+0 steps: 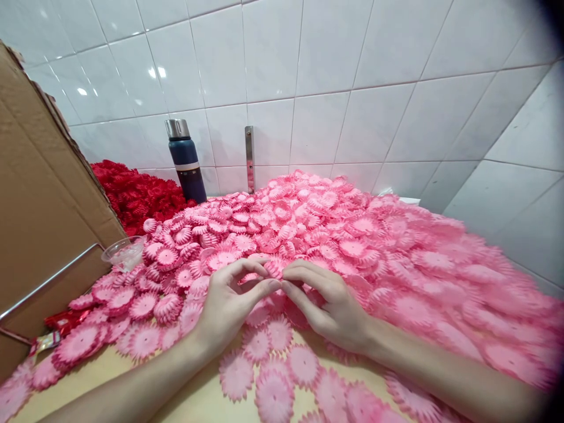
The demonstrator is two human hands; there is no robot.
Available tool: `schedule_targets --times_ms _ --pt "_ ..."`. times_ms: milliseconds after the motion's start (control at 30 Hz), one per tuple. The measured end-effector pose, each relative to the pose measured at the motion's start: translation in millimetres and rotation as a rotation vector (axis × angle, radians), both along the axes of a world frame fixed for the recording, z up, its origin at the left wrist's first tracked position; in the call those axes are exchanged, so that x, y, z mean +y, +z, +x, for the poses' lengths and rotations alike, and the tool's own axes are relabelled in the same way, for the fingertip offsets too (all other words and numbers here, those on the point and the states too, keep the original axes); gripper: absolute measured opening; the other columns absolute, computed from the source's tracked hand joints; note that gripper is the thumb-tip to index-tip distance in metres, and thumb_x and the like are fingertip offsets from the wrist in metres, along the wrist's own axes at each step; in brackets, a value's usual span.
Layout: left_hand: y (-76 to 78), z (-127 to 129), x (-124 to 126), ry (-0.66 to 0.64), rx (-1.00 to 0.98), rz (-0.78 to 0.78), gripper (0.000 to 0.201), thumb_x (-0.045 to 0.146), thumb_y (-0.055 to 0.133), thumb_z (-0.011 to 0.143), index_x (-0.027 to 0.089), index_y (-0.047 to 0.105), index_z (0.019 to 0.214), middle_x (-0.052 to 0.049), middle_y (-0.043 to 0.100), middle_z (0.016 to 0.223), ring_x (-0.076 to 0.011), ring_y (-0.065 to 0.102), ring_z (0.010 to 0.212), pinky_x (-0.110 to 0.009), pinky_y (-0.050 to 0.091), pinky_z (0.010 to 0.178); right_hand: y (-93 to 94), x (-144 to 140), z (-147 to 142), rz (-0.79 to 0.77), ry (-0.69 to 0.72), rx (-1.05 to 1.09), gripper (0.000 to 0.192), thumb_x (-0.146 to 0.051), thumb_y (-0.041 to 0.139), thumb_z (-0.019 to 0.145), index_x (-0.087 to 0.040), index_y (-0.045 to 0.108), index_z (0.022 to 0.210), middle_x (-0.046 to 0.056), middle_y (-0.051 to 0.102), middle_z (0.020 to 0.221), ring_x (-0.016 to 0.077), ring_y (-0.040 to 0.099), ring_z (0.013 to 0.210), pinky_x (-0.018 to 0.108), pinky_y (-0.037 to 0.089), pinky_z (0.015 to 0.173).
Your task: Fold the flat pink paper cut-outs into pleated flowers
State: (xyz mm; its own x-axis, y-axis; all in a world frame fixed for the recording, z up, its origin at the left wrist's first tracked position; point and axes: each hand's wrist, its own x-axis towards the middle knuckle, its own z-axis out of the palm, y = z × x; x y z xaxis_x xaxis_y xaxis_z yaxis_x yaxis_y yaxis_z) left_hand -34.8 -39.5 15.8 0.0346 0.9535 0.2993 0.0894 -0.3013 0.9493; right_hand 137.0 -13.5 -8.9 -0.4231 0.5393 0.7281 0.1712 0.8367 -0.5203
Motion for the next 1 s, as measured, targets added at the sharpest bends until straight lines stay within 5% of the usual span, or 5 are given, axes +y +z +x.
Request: schedule_targets --times_ms 67,233,500,1000 --pt "0.8 -0.1 0.4 0.001 0.024 0.0 0.008 0.018 0.074 0.073 0.016 0.067 0.071 -0.002 0.067 0.082 -0.0158 0.066 0.083 -0.023 0.055 0.074 -1.4 0.8 -0.6 0.026 0.006 0.004 0.012 -0.008 0.051 0.09 -0.017 0.058 0.093 0.005 0.062 0.086 0.0148 0.059 0.077 0.027 0.049 0.068" --pt "-0.6 -1.1 0.7 0.02 0.087 -0.007 0.007 0.02 0.072 0.075 0.016 0.07 0.07 -0.009 0.069 0.105 -0.0228 0.059 0.111 -0.028 0.05 0.089 -2.5 1.8 -0.8 0.042 0.0 0.004 0.013 -0.008 0.052 0.09 -0.018 0.058 0.095 0.005 0.063 0.089 0.0152 0.06 0.082 0.027 0.05 0.071" --pt "0.6 -3.2 0.0 -0.024 0.131 -0.001 0.012 0.024 0.065 0.081 0.016 0.068 0.074 -0.01 0.066 0.111 -0.0221 0.061 0.106 -0.033 0.046 0.093 -1.1 1.1 0.2 0.014 -0.007 -0.011 0.012 -0.009 0.051 0.091 -0.018 0.058 0.095 0.005 0.063 0.09 0.0139 0.059 0.081 0.026 0.049 0.072" --pt "-2.8 -5.3 1.6 -0.1 0.137 -0.014 0.012 0.025 0.061 0.085 0.016 0.065 0.078 -0.006 0.064 0.099 -0.0207 0.058 0.102 -0.031 0.043 0.091 -1.9 0.6 0.4 -0.003 -0.009 -0.061 0.011 -0.011 0.049 0.092 -0.018 0.057 0.096 0.005 0.062 0.092 0.0141 0.057 0.082 0.027 0.047 0.073"
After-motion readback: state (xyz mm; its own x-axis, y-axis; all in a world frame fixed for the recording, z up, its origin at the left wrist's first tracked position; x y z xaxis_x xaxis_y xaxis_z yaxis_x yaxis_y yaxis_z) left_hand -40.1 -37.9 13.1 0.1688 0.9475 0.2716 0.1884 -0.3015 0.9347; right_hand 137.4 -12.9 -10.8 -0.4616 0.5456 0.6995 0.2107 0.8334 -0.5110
